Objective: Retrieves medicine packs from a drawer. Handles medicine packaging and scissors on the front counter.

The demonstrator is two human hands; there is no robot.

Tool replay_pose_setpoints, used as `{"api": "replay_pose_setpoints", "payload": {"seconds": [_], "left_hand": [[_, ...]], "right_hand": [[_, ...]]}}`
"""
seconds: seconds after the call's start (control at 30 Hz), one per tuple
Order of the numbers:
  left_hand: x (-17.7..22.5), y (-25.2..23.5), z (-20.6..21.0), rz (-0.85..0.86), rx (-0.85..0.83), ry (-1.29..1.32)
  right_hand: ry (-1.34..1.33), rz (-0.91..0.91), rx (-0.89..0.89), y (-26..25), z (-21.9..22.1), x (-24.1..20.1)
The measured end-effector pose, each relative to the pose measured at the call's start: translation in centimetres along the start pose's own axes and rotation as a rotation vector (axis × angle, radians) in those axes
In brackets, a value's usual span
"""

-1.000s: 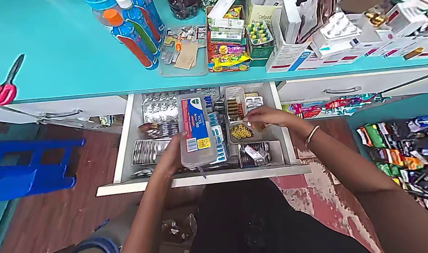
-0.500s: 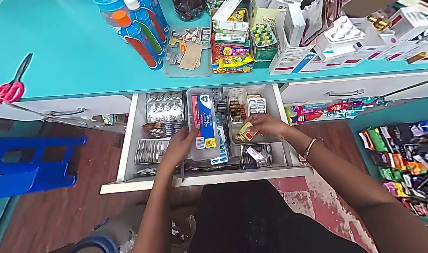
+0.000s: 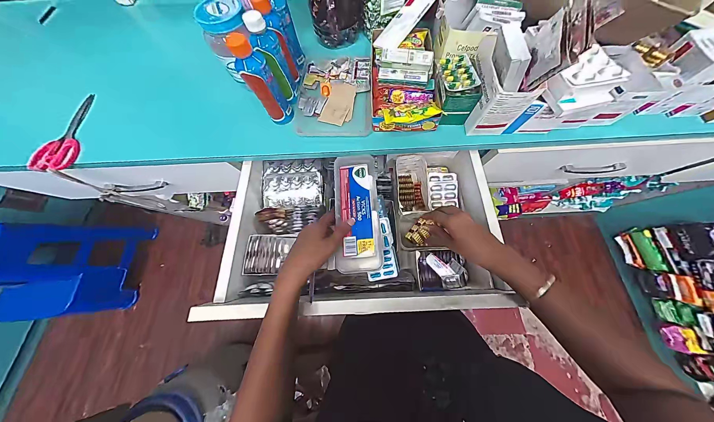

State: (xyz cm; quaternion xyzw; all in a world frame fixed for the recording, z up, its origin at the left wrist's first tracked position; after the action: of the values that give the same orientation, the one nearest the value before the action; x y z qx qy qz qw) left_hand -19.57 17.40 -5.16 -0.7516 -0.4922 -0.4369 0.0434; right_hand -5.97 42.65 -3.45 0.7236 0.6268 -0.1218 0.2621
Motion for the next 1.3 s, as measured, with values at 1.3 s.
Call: {"api": "replay_pose_setpoints", "payload": {"seconds": [1.3], "left_hand": [[0.9,0.4,-2.1,-0.08,-0.149,0.409]], "right_hand": [[0.263,-0.346,0.757,11.7,2.4,-2.0]]}}
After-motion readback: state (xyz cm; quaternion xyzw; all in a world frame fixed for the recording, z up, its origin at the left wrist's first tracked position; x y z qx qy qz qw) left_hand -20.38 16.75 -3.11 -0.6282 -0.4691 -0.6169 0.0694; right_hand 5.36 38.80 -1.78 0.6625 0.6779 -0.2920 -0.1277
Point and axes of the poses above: each hand's wrist, its own y-axis away from the middle knuckle, its own z-axis out of the palm, x = y × z, the point moved 8 cm from there along -y, towards the middle knuckle, and after that the axes turned 5 degrees about x, right-handed, at the moved point
